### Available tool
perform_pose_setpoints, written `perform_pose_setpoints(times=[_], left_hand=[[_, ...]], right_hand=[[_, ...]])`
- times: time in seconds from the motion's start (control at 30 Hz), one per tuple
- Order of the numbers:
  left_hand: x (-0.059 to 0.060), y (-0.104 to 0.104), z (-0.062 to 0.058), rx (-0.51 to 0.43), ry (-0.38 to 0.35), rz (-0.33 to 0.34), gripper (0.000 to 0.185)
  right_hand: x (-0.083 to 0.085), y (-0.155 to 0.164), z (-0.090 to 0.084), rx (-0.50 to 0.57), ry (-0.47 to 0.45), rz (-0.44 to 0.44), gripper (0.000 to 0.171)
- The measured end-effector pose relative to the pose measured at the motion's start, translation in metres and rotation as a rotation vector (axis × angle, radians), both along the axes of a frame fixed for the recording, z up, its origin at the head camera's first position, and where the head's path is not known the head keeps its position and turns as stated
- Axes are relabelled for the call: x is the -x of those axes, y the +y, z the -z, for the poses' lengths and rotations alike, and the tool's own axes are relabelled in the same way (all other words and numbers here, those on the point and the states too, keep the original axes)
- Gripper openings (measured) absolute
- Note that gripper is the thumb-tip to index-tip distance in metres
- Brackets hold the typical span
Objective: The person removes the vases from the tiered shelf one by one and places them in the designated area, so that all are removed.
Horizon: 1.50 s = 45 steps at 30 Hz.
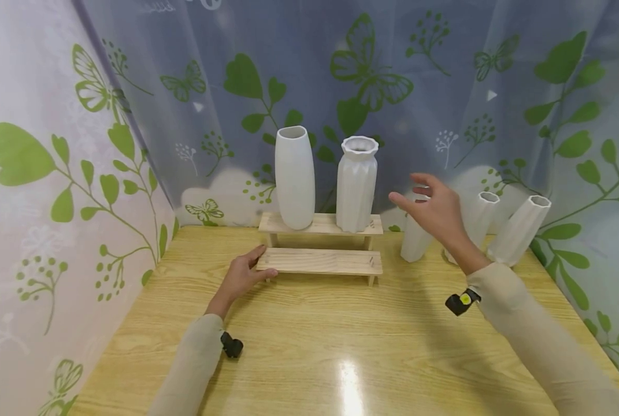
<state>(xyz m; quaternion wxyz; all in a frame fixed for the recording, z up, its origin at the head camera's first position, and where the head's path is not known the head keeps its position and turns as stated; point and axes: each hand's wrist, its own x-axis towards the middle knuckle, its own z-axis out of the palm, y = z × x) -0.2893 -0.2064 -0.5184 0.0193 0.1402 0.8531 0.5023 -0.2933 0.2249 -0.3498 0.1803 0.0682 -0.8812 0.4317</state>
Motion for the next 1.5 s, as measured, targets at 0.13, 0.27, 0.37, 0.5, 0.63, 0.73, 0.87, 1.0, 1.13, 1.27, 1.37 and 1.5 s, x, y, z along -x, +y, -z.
perform_pose_setpoints(times=[0.13, 0.27, 0.37, 0.5, 0.63, 0.73, 0.87, 1.0, 1.13, 1.27, 1.37, 1.5], left_hand=[[0.000, 0.000, -0.001, -0.002, 0.001, 0.001, 0.087], [0.001, 0.000, -0.001, -0.009, -0.006, 0.008, 0.088], [0.002, 0.000, 0.000, -0.016, -0.003, 0.014, 0.088], [0.003, -0.001, 0.001, -0.016, 0.010, 0.019, 0.088], [0.003, -0.001, 0.001, -0.008, 0.012, 0.012, 0.088], [0.003, -0.002, 0.001, -0.002, 0.014, 0.010, 0.089], [0.003, -0.001, 0.000, 0.001, 0.011, 0.006, 0.089], [0.003, -0.002, 0.001, 0.005, 0.009, 0.010, 0.089], [0.001, -0.002, 0.003, 0.009, 0.007, 0.009, 0.088], [0.000, -0.001, 0.003, 0.010, 0.004, 0.003, 0.087], [0.000, -0.001, 0.002, 0.011, 0.003, -0.001, 0.086], [0.000, -0.001, 0.002, 0.015, 0.004, -0.008, 0.085]], right_hand=[[0.011, -0.002, -0.004, -0.044, -0.009, -0.023, 0.084], [0.022, -0.005, -0.006, -0.077, -0.022, -0.042, 0.089], [0.030, -0.009, -0.008, -0.113, -0.037, -0.063, 0.092], [0.040, -0.015, -0.010, -0.169, -0.049, -0.088, 0.096], [0.047, -0.023, -0.013, -0.195, -0.070, -0.120, 0.100], [0.052, -0.030, -0.015, -0.184, -0.083, -0.147, 0.102], [0.056, -0.039, -0.015, -0.121, -0.095, -0.184, 0.103], [0.059, -0.046, -0.013, -0.054, -0.121, -0.218, 0.105], [0.061, -0.052, -0.009, -0.019, -0.130, -0.236, 0.108], [0.063, -0.056, -0.004, -0.003, -0.128, -0.240, 0.108], [0.063, -0.059, 0.000, 0.004, -0.125, -0.232, 0.106], [0.063, -0.062, 0.002, 0.020, -0.117, -0.226, 0.102]])
